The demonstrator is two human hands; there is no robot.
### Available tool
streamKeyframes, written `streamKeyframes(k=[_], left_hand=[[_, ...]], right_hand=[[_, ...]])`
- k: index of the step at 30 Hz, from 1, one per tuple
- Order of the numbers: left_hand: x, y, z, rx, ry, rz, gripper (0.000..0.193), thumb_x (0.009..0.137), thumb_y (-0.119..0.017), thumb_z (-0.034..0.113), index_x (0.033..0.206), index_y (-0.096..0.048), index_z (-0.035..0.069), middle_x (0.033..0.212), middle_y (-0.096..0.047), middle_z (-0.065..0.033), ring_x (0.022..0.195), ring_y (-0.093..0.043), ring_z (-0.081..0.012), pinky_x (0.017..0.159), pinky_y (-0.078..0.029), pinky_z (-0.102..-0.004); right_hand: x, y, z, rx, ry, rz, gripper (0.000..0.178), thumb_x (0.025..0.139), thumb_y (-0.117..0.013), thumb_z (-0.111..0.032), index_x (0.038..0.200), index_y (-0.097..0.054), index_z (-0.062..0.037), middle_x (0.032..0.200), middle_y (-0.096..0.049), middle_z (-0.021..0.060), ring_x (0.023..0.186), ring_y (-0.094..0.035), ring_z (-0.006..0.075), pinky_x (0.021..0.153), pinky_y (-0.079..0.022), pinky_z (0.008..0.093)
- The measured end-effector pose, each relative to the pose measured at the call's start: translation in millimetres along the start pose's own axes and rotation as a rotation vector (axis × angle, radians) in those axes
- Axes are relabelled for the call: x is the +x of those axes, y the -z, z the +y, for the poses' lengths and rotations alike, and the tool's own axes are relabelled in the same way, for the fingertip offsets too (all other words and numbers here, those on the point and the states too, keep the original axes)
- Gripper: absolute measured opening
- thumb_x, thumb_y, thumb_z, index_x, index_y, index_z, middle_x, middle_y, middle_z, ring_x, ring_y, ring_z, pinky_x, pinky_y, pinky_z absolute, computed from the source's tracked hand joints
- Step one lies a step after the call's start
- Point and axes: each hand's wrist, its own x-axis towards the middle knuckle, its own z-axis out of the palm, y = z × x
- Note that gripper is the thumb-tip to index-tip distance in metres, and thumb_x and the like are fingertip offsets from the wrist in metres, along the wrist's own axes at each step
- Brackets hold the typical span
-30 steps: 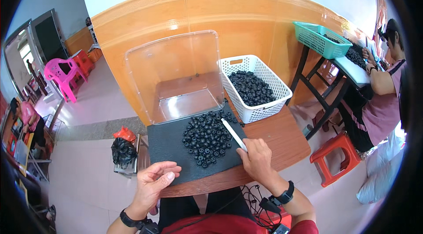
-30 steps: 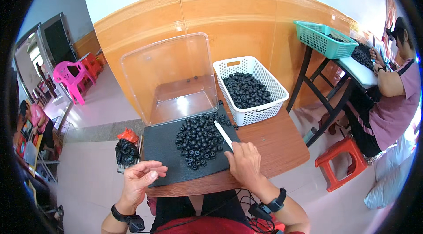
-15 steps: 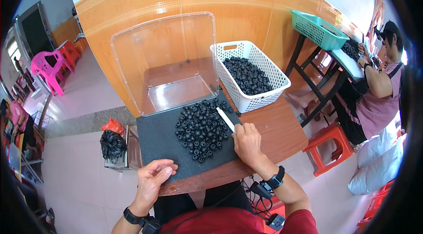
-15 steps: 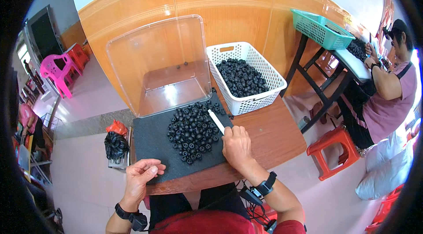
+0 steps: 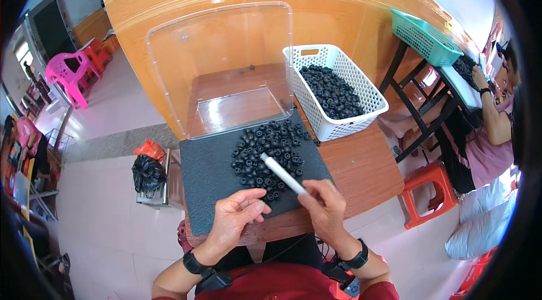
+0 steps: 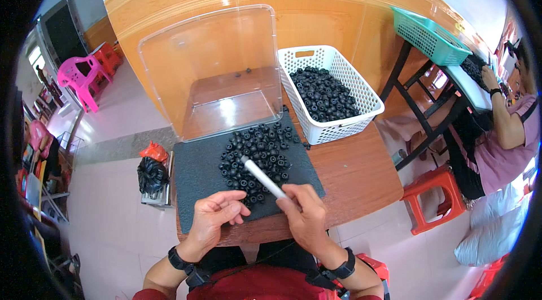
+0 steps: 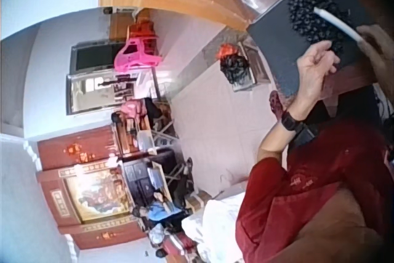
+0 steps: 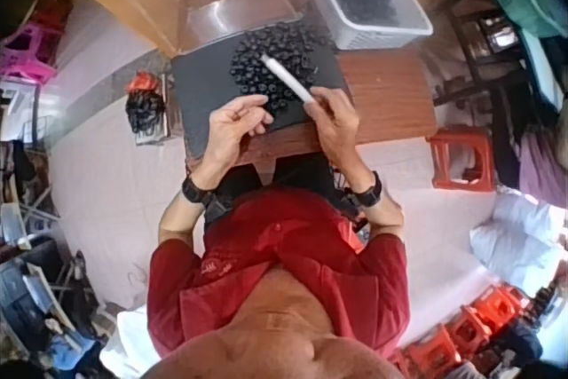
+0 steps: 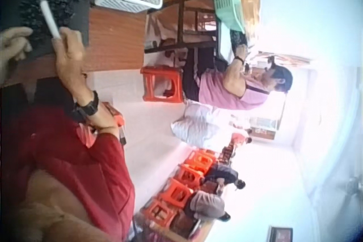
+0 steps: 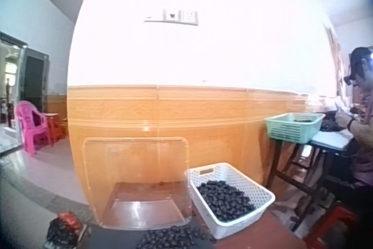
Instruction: The person is sorting and cleaning small black rubber grommets or components on a table.
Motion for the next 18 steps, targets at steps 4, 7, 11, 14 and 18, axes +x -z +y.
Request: streamKeyframes(k=[4,7,11,14,18], left_hand=[[9,-10,-2,-0.139,0.025,0.019,0.026,0.087,-0.062,0.013,0.107,-0.060,-0.004,0.078,-0.065,-0.0086,0.058,-0.053,-0.0073,0.053,-0.040,-0.0182],[5,-14,-2,-0.132,-0.020,0.068,0.020,0.087,-0.062,0.012,0.101,-0.062,-0.003,0.070,-0.063,-0.0046,0.053,-0.049,-0.0046,0.049,-0.036,-0.0162],[-1,-13,-7,-0.112,-0.063,0.088,0.019,0.088,-0.061,0.012,0.101,-0.062,-0.003,0.071,-0.062,-0.0039,0.053,-0.048,-0.0041,0.048,-0.036,-0.0157],[-9,-21,-6,-0.090,-0.032,0.093,0.017,0.087,-0.062,0.012,0.093,-0.063,-0.004,0.066,-0.061,-0.0042,0.052,-0.049,-0.0053,0.049,-0.037,-0.0169],[-20,-15,1,0.084,-0.009,0.043,0.019,0.087,-0.060,0.008,0.104,-0.062,-0.001,0.072,-0.063,-0.0038,0.058,-0.053,-0.0053,0.054,-0.043,-0.0167]], right_hand=[[-17,-3,-6,0.277,-0.190,-0.164,0.023,0.078,-0.067,0.001,0.100,-0.063,0.0002,0.080,-0.054,0.0021,0.070,-0.051,0.0090,0.060,-0.041,0.0220],[-24,-3,-11,0.341,-0.239,-0.221,0.024,0.077,-0.068,-0.001,0.100,-0.062,0.0004,0.078,-0.056,0.0042,0.068,-0.053,0.0115,0.059,-0.043,0.0238],[-23,-7,-17,0.362,-0.293,-0.308,0.024,0.078,-0.068,-0.003,0.101,-0.062,-0.0001,0.077,-0.055,0.0037,0.065,-0.053,0.0111,0.058,-0.043,0.0240],[-21,-11,-19,0.393,-0.325,-0.384,0.023,0.079,-0.067,-0.005,0.101,-0.062,0.0000,0.076,-0.056,0.0037,0.064,-0.053,0.0116,0.058,-0.044,0.0247],[-18,-7,-23,0.411,-0.384,-0.425,0.025,0.081,-0.064,-0.001,0.106,-0.061,0.0006,0.089,-0.060,0.0016,0.079,-0.055,0.0066,0.066,-0.046,0.0210]])
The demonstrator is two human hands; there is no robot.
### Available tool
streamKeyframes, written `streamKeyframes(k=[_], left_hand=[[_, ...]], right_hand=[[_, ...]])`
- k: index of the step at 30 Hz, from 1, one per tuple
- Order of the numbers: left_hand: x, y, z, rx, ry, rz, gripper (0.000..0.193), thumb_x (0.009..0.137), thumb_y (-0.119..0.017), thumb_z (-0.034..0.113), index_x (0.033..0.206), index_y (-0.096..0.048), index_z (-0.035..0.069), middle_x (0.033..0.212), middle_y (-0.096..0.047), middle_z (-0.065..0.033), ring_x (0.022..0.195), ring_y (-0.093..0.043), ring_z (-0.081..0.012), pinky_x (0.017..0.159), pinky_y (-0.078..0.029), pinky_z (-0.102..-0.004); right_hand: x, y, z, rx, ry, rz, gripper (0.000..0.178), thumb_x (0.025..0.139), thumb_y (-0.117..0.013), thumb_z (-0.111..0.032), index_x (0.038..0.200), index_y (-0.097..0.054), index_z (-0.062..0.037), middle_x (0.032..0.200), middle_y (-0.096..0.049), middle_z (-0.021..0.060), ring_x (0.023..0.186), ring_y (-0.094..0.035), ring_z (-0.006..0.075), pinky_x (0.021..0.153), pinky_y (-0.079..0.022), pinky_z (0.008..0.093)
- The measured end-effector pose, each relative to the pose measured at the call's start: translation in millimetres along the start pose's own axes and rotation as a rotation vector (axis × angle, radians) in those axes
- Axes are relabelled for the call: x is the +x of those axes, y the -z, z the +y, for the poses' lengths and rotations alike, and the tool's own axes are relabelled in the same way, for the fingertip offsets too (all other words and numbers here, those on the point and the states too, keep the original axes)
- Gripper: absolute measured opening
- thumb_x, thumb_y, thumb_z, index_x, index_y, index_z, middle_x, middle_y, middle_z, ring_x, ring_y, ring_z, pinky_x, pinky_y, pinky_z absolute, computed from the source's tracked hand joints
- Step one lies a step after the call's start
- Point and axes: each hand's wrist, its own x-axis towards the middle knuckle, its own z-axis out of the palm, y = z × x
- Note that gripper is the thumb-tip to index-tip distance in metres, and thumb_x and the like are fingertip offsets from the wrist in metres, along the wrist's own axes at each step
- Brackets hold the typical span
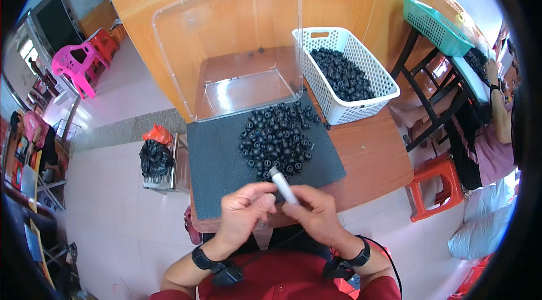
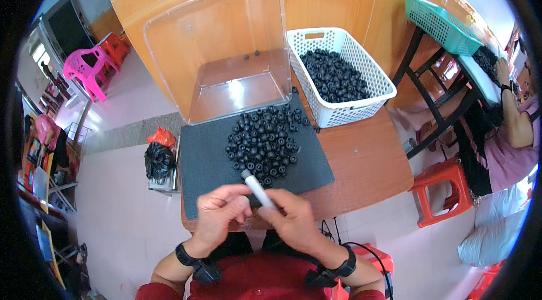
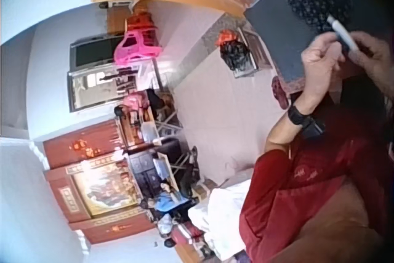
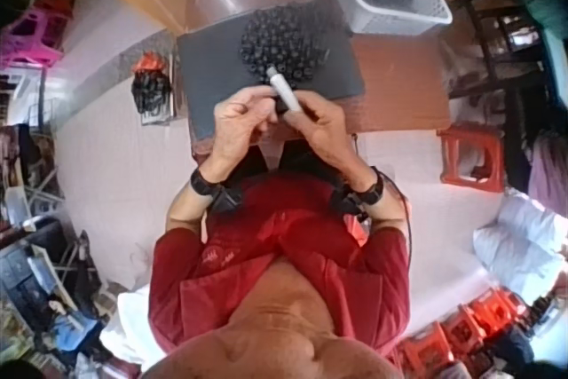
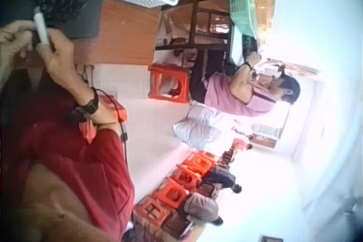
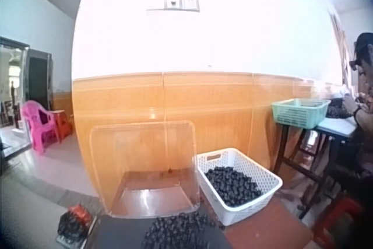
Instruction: The person is sorting and cleaning small black rubber grommets or components on a table.
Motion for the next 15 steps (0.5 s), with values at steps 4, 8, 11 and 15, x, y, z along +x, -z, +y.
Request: streamKeyframes(k=[4,8,11,15], left_hand=[[-5,40,-8,0.188,-0.137,0.224,0.021,0.086,-0.062,0.006,0.106,-0.062,-0.001,0.076,-0.062,-0.0029,0.067,-0.055,-0.0057,0.061,-0.044,-0.0184],[-6,51,-20,0.455,-0.297,0.234,0.026,0.080,-0.066,0.002,0.105,-0.061,0.000,0.075,-0.060,-0.0018,0.066,-0.055,-0.0081,0.059,-0.045,-0.0217],[0,30,-10,0.961,-0.510,0.120,0.038,0.069,-0.073,0.008,0.105,-0.063,0.003,0.099,-0.060,-0.0109,0.086,-0.057,-0.0208,0.073,-0.046,-0.0294],[16,1,-5,1.282,-0.748,-0.031,0.046,0.064,-0.073,0.012,0.109,-0.064,0.011,0.131,-0.047,-0.0155,0.118,-0.045,-0.0342,0.087,-0.040,-0.0423]], right_hand=[[-2,18,4,0.170,-0.054,0.208,0.019,0.081,-0.062,-0.001,0.100,-0.061,0.0005,0.076,-0.058,-0.0004,0.066,-0.053,0.0050,0.058,-0.044,0.0212],[-4,29,15,0.087,-0.063,0.234,0.019,0.082,-0.060,0.001,0.101,-0.060,0.0025,0.077,-0.062,0.0040,0.062,-0.053,0.0061,0.056,-0.044,0.0192],[-6,26,20,0.066,-0.068,0.224,0.019,0.083,-0.060,0.000,0.101,-0.061,0.0018,0.076,-0.062,0.0031,0.062,-0.053,0.0051,0.055,-0.043,0.0189],[-5,22,20,0.081,-0.098,0.229,0.019,0.083,-0.062,-0.004,0.101,-0.061,0.0012,0.073,-0.059,-0.0008,0.063,-0.051,0.0039,0.054,-0.041,0.0197]])
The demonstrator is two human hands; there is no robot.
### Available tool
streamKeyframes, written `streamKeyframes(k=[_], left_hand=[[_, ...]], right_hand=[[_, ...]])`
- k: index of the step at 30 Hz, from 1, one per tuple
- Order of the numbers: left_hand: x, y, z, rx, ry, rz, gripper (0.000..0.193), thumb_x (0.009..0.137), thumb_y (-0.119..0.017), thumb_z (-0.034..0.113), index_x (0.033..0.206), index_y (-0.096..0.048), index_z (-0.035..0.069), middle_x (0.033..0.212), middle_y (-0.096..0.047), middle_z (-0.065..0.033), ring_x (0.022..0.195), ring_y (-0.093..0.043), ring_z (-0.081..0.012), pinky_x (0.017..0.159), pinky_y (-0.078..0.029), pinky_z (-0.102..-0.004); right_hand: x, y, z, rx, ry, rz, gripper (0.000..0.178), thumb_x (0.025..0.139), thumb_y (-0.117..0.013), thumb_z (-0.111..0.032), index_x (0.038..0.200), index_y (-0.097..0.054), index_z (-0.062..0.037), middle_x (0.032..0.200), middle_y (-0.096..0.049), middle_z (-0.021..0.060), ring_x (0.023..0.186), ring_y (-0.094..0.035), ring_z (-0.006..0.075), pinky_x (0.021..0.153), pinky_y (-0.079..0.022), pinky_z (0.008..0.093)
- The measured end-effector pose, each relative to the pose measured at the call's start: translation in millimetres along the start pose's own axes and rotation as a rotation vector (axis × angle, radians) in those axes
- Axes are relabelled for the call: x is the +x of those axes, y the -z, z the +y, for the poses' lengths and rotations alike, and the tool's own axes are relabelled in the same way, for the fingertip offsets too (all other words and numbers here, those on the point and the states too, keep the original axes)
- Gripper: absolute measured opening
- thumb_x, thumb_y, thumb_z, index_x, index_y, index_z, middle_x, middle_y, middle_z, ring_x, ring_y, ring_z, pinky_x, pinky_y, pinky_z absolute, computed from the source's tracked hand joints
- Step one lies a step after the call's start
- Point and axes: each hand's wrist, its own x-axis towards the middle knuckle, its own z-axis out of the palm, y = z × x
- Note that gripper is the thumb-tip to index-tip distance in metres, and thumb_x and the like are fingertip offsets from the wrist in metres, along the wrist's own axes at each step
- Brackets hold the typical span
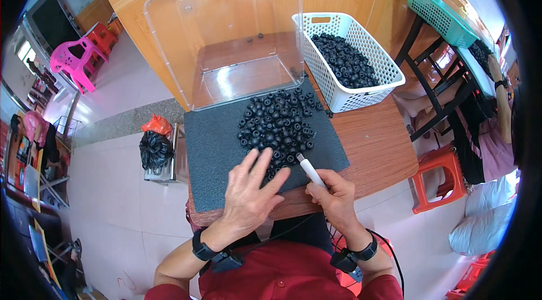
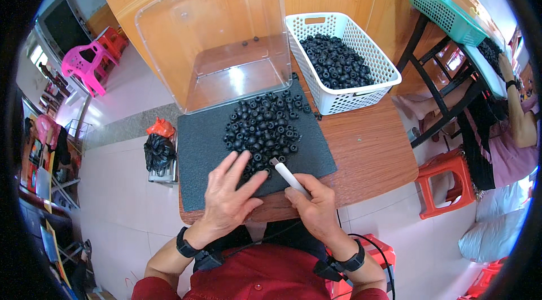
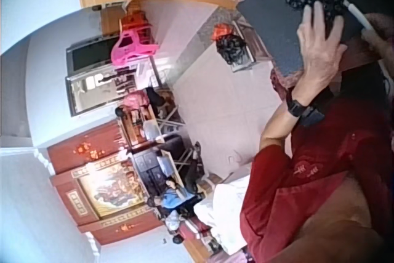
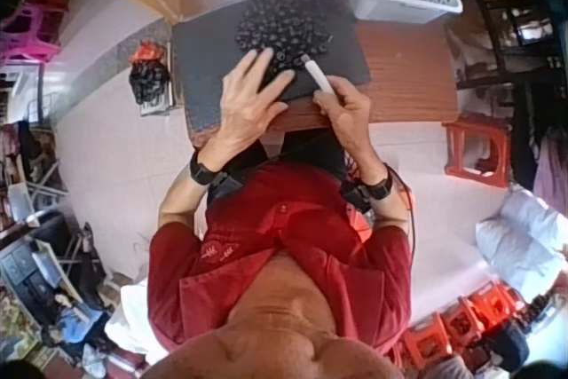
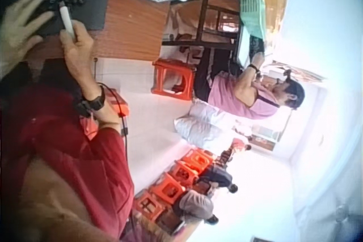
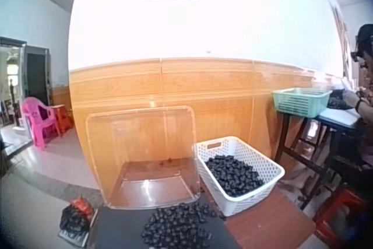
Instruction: The person is sorting and cleaning small black rubber grommets or components on a table.
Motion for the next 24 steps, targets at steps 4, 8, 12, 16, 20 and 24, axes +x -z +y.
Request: streamKeyframes(k=[4,8,12,16,20,24], left_hand=[[2,-23,-20,0.182,-0.178,-0.101,0.041,0.071,-0.061,0.008,0.111,-0.064,0.017,0.140,-0.040,-0.0120,0.128,-0.036,-0.0367,0.090,-0.036,-0.0495],[7,-23,-34,0.197,-0.168,-0.096,0.044,0.072,-0.057,0.004,0.110,-0.066,0.024,0.140,-0.041,-0.0121,0.127,-0.037,-0.0362,0.090,-0.037,-0.0494],[8,-20,-47,0.214,-0.146,-0.074,0.042,0.072,-0.058,0.003,0.109,-0.067,0.023,0.140,-0.040,-0.0130,0.126,-0.038,-0.0365,0.092,-0.037,-0.0503],[8,-19,-51,0.227,-0.144,-0.060,0.045,0.068,-0.065,0.006,0.110,-0.066,0.022,0.139,-0.042,-0.0150,0.125,-0.039,-0.0361,0.092,-0.036,-0.0488],[5,0,-46,0.037,-0.048,-0.002,0.052,0.065,-0.072,0.015,0.117,-0.063,0.012,0.132,-0.048,-0.0155,0.120,-0.044,-0.0352,0.094,-0.037,-0.0432],[-9,6,-51,-0.084,0.099,0.140,0.045,0.070,-0.071,0.012,0.113,-0.061,0.002,0.116,-0.059,-0.0151,0.106,-0.053,-0.0315,0.087,-0.043,-0.0365]], right_hand=[[3,2,-2,0.045,-0.054,0.011,0.021,0.083,-0.062,-0.004,0.103,-0.062,0.0008,0.073,-0.059,-0.0003,0.063,-0.051,0.0043,0.055,-0.042,0.0197],[4,7,1,0.087,-0.077,0.006,0.021,0.084,-0.062,-0.005,0.104,-0.062,0.0007,0.074,-0.060,-0.0001,0.063,-0.051,0.0045,0.055,-0.042,0.0198],[7,6,0,0.060,-0.079,-0.019,0.020,0.084,-0.061,-0.007,0.102,-0.062,0.0008,0.074,-0.060,-0.0003,0.063,-0.051,0.0043,0.054,-0.042,0.0197],[10,5,1,0.059,-0.067,-0.023,0.019,0.084,-0.061,-0.008,0.101,-0.062,0.0010,0.073,-0.060,-0.0002,0.062,-0.051,0.0043,0.054,-0.042,0.0199],[13,6,0,0.077,-0.042,-0.014,0.018,0.083,-0.062,-0.004,0.099,-0.062,0.0020,0.071,-0.062,0.0038,0.057,-0.052,0.0047,0.050,-0.040,0.0180],[15,8,-3,0.172,-0.098,0.024,0.017,0.083,-0.062,-0.007,0.098,-0.063,0.0006,0.069,-0.061,0.0033,0.053,-0.050,0.0044,0.047,-0.037,0.0172]])
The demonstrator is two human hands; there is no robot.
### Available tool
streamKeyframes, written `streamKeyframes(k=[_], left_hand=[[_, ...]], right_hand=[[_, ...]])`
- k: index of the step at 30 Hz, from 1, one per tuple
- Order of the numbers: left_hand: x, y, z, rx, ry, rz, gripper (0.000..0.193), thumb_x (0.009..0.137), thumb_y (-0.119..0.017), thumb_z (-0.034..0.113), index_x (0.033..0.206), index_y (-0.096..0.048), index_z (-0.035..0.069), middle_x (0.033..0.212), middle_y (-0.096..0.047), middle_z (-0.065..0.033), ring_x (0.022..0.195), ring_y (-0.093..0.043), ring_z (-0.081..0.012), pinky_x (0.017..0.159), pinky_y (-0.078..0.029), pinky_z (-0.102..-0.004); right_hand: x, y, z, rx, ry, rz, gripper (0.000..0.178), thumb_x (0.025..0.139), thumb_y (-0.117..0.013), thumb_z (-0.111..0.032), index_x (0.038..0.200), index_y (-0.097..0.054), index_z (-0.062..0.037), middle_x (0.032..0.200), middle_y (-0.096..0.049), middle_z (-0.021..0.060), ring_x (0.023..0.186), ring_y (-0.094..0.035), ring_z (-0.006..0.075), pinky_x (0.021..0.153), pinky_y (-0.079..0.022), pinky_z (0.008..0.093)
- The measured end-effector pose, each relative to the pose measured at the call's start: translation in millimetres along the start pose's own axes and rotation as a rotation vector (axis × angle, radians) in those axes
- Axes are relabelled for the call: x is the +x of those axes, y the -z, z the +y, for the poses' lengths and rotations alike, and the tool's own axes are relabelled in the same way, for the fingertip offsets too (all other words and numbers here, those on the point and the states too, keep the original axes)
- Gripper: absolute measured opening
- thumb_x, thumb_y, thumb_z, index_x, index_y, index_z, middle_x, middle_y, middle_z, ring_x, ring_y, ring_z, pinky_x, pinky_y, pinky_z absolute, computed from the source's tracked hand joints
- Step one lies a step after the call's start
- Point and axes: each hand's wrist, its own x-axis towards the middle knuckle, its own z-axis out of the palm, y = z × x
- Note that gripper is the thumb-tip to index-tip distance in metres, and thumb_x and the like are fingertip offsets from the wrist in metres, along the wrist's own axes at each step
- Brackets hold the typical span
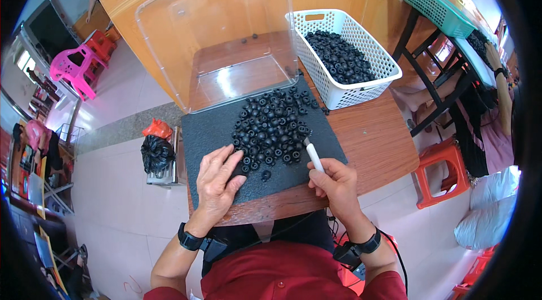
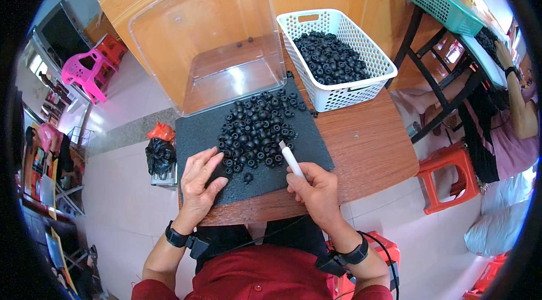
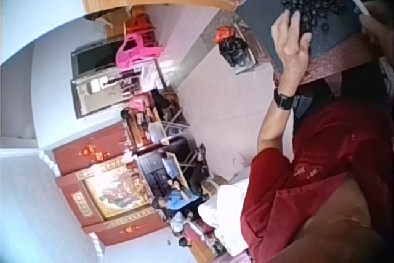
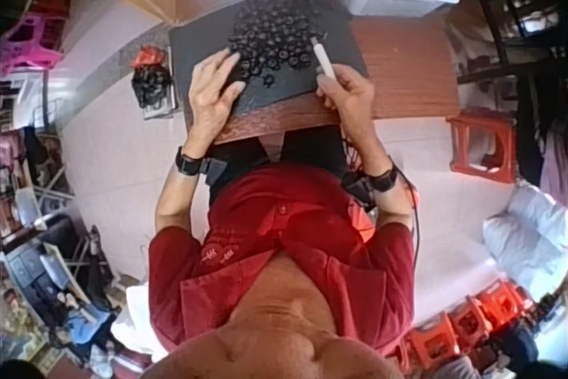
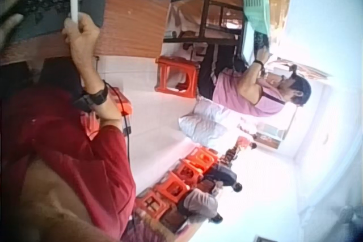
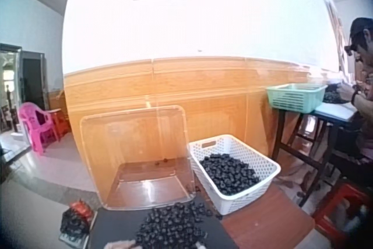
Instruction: The person is sorting and cleaning small black rubber grommets or components on a table.
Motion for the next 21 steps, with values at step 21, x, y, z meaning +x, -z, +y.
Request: streamKeyframes(k=[21], left_hand=[[7,-41,32,0.075,-0.159,-0.134,0.029,0.062,-0.071,0.001,0.090,-0.063,0.001,0.081,-0.054,-0.0097,0.072,-0.054,-0.0263,0.058,-0.047,-0.0336]], right_hand=[[10,-4,8,0.092,-0.033,-0.041,0.016,0.085,-0.063,-0.012,0.095,-0.064,0.0003,0.063,-0.057,0.0000,0.048,-0.044,0.0025,0.043,-0.031,0.0161]])
